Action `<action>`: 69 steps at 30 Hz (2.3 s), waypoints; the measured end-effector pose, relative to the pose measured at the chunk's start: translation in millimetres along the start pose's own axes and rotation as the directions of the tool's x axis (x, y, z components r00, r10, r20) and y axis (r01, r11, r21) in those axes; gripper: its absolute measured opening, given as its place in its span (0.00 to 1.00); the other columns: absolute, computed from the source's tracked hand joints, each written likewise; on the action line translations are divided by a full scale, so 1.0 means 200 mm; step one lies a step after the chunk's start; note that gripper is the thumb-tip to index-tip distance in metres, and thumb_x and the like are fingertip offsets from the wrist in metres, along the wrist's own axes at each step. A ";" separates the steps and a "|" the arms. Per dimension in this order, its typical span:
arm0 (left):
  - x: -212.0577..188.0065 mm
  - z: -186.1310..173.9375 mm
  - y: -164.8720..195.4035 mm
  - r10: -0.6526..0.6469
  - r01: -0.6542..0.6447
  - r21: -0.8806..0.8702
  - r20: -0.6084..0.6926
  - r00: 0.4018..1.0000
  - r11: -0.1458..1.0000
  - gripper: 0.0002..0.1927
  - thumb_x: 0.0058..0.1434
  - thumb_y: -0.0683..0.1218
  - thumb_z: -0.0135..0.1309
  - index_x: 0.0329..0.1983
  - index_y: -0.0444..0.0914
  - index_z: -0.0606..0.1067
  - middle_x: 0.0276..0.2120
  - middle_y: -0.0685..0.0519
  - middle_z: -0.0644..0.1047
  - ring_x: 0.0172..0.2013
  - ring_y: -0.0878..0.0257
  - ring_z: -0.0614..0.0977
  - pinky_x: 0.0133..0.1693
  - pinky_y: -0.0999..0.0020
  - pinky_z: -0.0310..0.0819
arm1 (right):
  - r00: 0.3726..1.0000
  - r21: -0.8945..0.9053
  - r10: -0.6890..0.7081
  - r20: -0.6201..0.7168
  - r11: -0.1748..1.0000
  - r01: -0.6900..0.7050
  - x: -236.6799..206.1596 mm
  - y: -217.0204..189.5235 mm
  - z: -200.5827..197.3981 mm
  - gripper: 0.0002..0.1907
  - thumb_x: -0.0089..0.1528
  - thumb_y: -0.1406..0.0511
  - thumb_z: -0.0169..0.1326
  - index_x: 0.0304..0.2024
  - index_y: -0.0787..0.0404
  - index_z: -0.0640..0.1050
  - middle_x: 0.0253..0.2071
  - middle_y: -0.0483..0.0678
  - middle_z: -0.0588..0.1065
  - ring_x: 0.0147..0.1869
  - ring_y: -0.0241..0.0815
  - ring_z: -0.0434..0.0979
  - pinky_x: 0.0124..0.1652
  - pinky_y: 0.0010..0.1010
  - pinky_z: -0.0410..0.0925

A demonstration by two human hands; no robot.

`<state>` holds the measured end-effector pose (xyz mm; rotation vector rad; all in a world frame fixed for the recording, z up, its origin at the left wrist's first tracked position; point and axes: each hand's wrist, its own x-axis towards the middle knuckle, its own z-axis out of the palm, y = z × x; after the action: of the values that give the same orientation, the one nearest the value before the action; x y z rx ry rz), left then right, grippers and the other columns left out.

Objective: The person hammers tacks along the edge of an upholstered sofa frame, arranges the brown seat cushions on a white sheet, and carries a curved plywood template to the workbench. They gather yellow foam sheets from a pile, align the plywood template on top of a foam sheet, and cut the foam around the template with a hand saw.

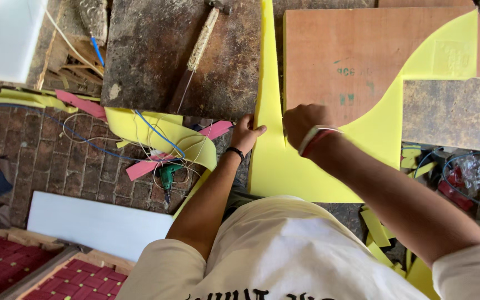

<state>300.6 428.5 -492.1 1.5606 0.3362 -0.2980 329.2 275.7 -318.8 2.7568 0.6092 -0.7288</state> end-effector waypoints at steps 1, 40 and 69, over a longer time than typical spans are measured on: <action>0.01 0.00 0.00 0.007 -0.007 0.010 -0.003 1.000 1.000 0.21 0.59 0.44 0.62 0.55 0.35 0.74 0.47 0.48 0.81 0.47 0.58 0.83 0.49 0.61 0.78 | 1.000 -0.017 -0.001 0.014 1.000 0.001 0.00 -0.01 0.00 0.08 0.61 0.66 0.54 0.34 0.59 0.84 0.35 0.56 0.82 0.41 0.55 0.84 0.38 0.43 0.76; -0.20 0.05 -0.07 -0.153 0.294 0.349 -0.379 0.913 0.890 0.36 0.51 0.51 0.70 0.60 0.38 0.68 0.51 0.46 0.81 0.48 0.55 0.84 0.52 0.60 0.78 | 0.835 0.938 0.429 0.345 -0.151 -0.311 -0.41 0.99 1.03 0.14 0.65 0.63 0.58 0.51 0.61 0.82 0.43 0.48 0.82 0.41 0.40 0.82 0.42 0.34 0.76; -0.60 -0.34 -0.61 -0.358 -0.090 -0.637 -0.538 0.763 0.766 0.33 0.51 0.45 0.69 0.60 0.37 0.71 0.53 0.48 0.79 0.51 0.54 0.81 0.50 0.60 0.77 | 0.801 0.180 -0.095 -0.591 0.952 0.246 -0.30 0.16 0.87 0.07 0.67 0.57 0.57 0.43 0.51 0.81 0.17 0.45 0.74 0.20 0.45 0.76 0.23 0.37 0.68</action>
<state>141.8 494.6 -556.0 0.8999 0.9965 0.2480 222.6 173.2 -433.0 3.1960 0.9501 0.0461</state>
